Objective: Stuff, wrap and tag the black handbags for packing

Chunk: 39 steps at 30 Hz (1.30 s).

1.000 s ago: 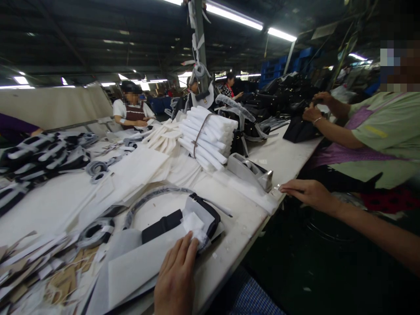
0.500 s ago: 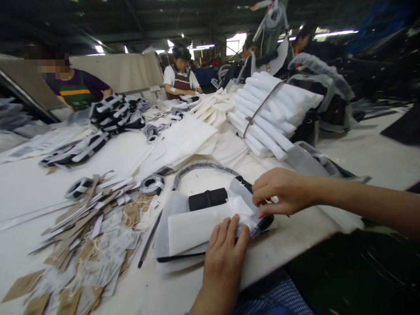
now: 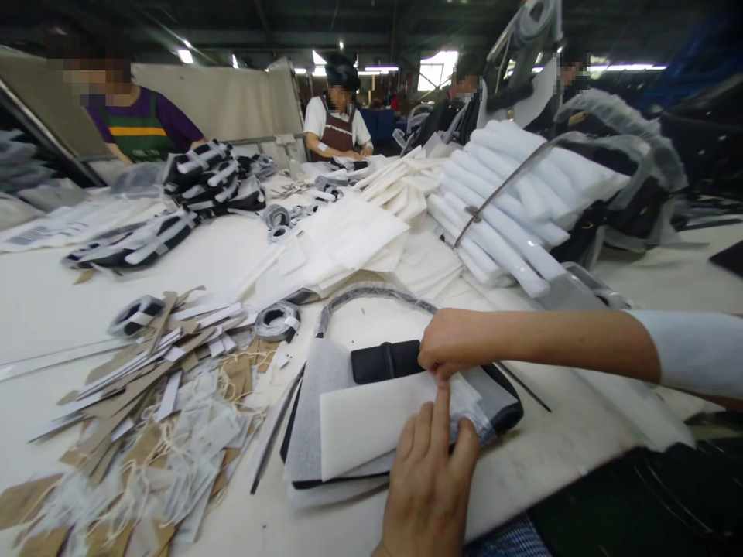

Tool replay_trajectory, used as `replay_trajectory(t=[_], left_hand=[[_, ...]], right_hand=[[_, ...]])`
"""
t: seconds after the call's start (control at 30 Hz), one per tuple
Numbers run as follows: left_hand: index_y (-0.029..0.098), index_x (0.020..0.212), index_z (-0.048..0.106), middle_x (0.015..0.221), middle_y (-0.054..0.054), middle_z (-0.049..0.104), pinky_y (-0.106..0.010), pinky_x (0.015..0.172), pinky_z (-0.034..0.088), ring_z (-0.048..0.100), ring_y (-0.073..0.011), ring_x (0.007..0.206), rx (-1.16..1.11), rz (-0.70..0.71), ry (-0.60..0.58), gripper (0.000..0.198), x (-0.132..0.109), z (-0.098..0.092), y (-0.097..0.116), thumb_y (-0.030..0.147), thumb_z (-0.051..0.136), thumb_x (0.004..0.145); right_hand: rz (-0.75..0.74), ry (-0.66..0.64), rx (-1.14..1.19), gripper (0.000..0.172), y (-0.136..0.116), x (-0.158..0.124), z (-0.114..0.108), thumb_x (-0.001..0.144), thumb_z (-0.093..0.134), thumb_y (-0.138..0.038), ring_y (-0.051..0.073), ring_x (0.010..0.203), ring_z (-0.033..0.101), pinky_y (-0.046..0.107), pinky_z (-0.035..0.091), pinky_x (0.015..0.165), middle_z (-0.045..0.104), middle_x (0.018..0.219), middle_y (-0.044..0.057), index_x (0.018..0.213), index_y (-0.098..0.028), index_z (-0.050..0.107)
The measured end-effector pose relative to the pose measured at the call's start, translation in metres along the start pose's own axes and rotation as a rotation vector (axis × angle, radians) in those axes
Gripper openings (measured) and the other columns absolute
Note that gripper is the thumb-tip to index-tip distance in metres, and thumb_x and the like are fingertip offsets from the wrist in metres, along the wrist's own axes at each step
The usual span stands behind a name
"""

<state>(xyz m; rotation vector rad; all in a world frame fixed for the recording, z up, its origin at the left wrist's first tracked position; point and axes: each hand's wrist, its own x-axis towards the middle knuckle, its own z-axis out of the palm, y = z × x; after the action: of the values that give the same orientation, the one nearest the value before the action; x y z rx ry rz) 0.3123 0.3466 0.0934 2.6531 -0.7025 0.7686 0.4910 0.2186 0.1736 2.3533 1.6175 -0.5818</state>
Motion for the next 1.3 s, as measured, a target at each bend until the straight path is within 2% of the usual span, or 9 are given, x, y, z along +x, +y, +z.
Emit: replay_trajectory(t=[0.13,0.23,0.37,0.6,0.8,0.97,1.1,1.23,1.3], left_hand=[[0.015,0.107,0.063,0.132,-0.015,0.064,-0.039,0.085,0.057,0.063,-0.0280,0.108,0.054,0.040,-0.049,0.020,0.005,0.004,0.002,0.019,0.046,0.098],[0.015,0.109,0.062,0.129,-0.013,0.066,-0.038,0.086,0.056,0.062,-0.0271,0.110,0.055,0.036,-0.042,0.020,0.003,0.010,0.002,0.020,0.047,0.098],[0.017,0.110,0.062,0.129,-0.011,0.066,-0.037,0.086,0.055,0.062,-0.0255,0.109,0.049,0.044,-0.007,0.017,-0.002,0.015,-0.001,0.023,0.053,0.098],[0.019,0.106,0.066,0.126,-0.008,0.068,-0.035,0.083,0.056,0.063,-0.0238,0.106,0.051,0.021,0.053,0.019,-0.003,0.017,0.000,0.022,0.049,0.098],[0.020,0.104,0.067,0.128,-0.005,0.068,-0.039,0.084,0.056,0.062,-0.0263,0.109,0.028,-0.103,0.123,0.019,-0.009,0.036,0.009,0.019,0.049,0.097],[0.021,0.104,0.067,0.127,-0.004,0.069,-0.040,0.079,0.057,0.064,-0.0267,0.106,0.008,-0.093,0.163,0.019,-0.012,0.047,0.010,0.016,0.051,0.095],[0.021,0.102,0.068,0.125,-0.002,0.070,-0.039,0.079,0.057,0.065,-0.0255,0.105,0.021,-0.071,0.171,0.022,-0.010,0.039,0.004,0.016,0.047,0.098],[0.022,0.107,0.065,0.133,0.001,0.065,-0.036,0.083,0.058,0.062,-0.0235,0.110,0.044,0.014,0.058,0.015,-0.007,0.025,-0.002,0.021,0.055,0.097],[0.022,0.109,0.064,0.136,0.001,0.064,-0.036,0.086,0.057,0.062,-0.0232,0.112,0.032,0.018,0.006,0.015,-0.006,0.020,-0.002,0.021,0.058,0.096]], right_hand=[[0.068,-0.049,-0.069,0.016,-0.002,0.009,-0.010,0.077,0.079,-0.037,0.014,0.053,0.055,0.028,0.021,0.050,0.066,0.060,0.000,0.069,-0.024,0.074],[0.083,-0.098,-0.074,0.026,0.000,0.016,-0.014,0.076,0.078,-0.046,0.015,0.050,0.052,0.028,0.021,0.051,0.064,0.056,0.001,0.068,-0.022,0.074],[0.100,-0.142,0.009,0.035,0.010,0.021,-0.015,0.066,0.084,-0.056,0.014,0.050,0.048,0.028,0.022,0.053,0.062,0.054,-0.002,0.068,-0.022,0.073],[0.159,-0.098,0.343,0.044,0.051,0.033,-0.001,0.050,0.091,-0.052,0.010,0.051,0.043,0.024,0.023,0.054,0.051,0.051,-0.009,0.065,-0.021,0.064],[0.152,-0.263,0.578,0.044,0.077,0.054,0.015,0.049,0.090,-0.044,0.010,0.060,0.051,0.021,0.035,0.058,0.060,0.062,-0.009,0.073,-0.018,0.065],[0.174,-0.336,0.639,0.039,0.089,0.064,0.020,0.052,0.088,-0.039,0.011,0.057,0.054,0.021,0.039,0.056,0.062,0.060,-0.007,0.079,-0.016,0.071],[0.209,-0.232,0.602,0.027,0.089,0.058,0.015,0.062,0.084,-0.033,0.014,0.063,0.062,0.022,0.042,0.060,0.069,0.067,-0.003,0.081,-0.015,0.075],[0.296,0.066,0.474,0.015,0.074,0.034,0.006,0.076,0.073,-0.023,0.021,0.083,0.066,0.027,0.044,0.073,0.075,0.084,0.008,0.085,-0.012,0.076],[0.299,0.192,0.441,0.022,0.059,0.017,0.005,0.085,0.065,-0.025,0.024,0.096,0.066,0.029,0.043,0.081,0.075,0.099,0.011,0.098,-0.013,0.076]])
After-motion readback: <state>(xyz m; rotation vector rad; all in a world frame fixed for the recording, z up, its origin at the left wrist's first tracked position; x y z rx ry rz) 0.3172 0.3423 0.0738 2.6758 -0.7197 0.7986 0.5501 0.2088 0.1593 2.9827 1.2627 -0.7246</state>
